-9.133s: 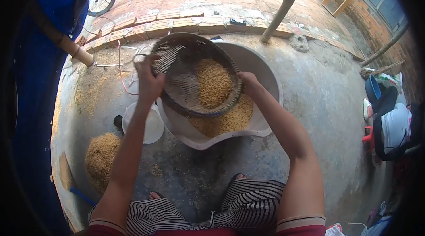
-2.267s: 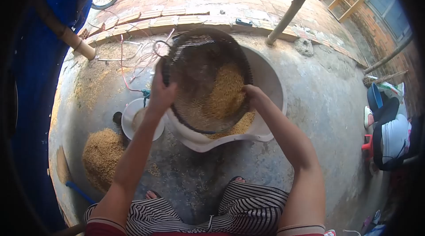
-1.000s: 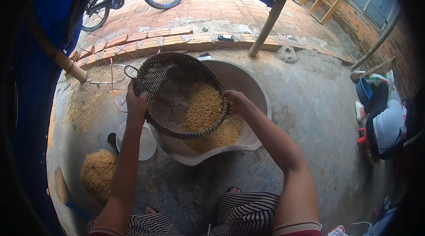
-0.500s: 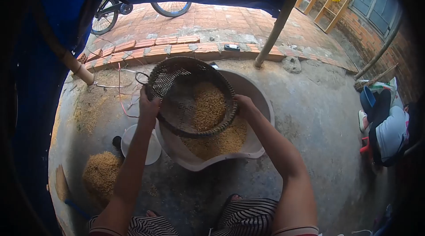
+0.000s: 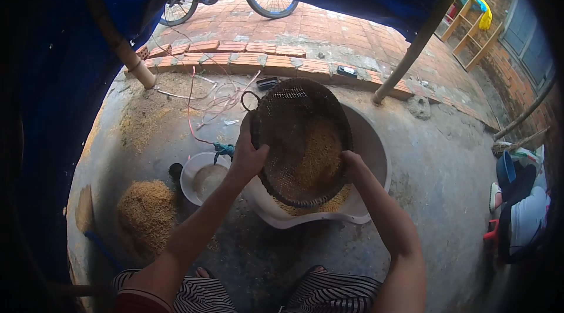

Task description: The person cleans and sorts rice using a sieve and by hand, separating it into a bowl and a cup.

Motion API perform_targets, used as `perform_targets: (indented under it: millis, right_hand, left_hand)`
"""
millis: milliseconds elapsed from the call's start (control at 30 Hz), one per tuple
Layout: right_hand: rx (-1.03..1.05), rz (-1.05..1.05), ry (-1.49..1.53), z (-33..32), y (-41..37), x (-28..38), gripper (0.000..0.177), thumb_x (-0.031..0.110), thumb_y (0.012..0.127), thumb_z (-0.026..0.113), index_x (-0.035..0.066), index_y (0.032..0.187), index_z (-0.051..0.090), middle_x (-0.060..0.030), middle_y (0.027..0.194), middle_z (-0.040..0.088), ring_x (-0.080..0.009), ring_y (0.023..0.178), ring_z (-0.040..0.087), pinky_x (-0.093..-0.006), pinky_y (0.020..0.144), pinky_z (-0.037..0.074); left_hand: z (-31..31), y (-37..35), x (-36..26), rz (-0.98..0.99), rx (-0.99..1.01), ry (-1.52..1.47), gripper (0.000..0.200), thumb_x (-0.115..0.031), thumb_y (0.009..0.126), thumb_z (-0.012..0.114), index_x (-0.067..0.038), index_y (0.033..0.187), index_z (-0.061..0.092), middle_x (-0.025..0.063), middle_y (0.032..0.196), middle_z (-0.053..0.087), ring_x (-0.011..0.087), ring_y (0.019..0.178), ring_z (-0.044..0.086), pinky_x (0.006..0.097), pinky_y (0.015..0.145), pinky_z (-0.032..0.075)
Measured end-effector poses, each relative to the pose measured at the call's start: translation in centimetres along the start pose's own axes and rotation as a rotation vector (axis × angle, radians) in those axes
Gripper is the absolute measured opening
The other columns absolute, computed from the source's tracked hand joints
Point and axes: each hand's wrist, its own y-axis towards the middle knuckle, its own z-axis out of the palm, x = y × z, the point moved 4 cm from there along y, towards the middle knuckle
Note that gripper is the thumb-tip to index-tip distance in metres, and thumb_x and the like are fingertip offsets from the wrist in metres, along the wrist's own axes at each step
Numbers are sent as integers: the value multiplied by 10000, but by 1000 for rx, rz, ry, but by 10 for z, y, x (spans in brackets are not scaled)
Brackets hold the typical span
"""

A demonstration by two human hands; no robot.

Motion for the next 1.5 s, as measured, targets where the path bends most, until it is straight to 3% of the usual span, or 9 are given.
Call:
perform_targets:
  millis: [133,367,533,733,833,933,1133,1300,1500]
  right_hand:
    - [91,169,215,8,-33,3,227,136,799,489,-1,977,517,-136,888,539,-251,819,541,-443,718,463]
    - [114,-50,66,-16,3,-6,201,188,808,493,60,963,510,-108,880,524,-238,818,528,-426,719,450]
    - [164,281,193,3,-18,-3,231,193,815,486,29,979,492,-135,897,516,-265,795,539,-454,690,453]
    - [65,-66,186,1,4,1,163,229,811,505,96,906,508,-89,860,537,-262,725,521,-490,635,447]
    - [-167,242,140,-11,-13,-19,147,196,816,490,89,917,493,-79,806,540,-225,739,528,-449,613,467]
    - [374,234,318,-10,4,-12,165,167,814,476,72,948,486,-101,783,538,-238,765,540,-448,690,478]
    - [57,-157,86,-23,24,-9,295,218,820,489,37,1051,471,-121,881,499,-248,817,529,-466,744,431]
    - [26,186,169,-4,-23,-6,287,169,814,490,-1,1045,477,-132,878,514,-241,752,558,-434,665,473]
    - [-28,-36,-2,-17,10,-6,271,179,796,529,38,1020,472,-141,903,524,-235,811,535,-464,730,440]
  left_hand:
    - [-35,28,-5,-72,-38,-167,624,49,676,444,72,1283,298,189,1127,509,216,1007,537,288,859,423]
    - [6,5,24,-74,-51,-6,716,-50,657,534,76,1307,261,293,1226,375,375,1183,370,359,993,301]
    - [-34,33,6,-206,15,-199,593,70,686,423,77,1269,308,152,1031,558,185,840,592,265,747,476]
    - [9,7,17,54,-78,116,706,-19,671,495,70,1321,234,255,1216,418,311,1128,452,351,949,367]
    - [-6,5,8,100,19,-52,686,10,666,479,56,1315,259,228,1183,458,273,1079,496,318,907,399]
    - [-31,38,4,-109,-28,-146,629,25,678,455,60,1286,299,160,1097,525,164,885,555,270,759,451]
    - [11,0,6,11,-56,-53,681,7,669,496,67,1309,270,237,1206,426,302,1122,455,317,959,341]
    - [-23,21,-1,-162,-31,-237,572,23,684,454,78,1242,345,131,1013,566,188,876,578,265,801,455]
    - [7,4,4,-8,-58,96,690,-37,675,505,53,1317,269,231,1193,447,281,1134,446,311,959,343]
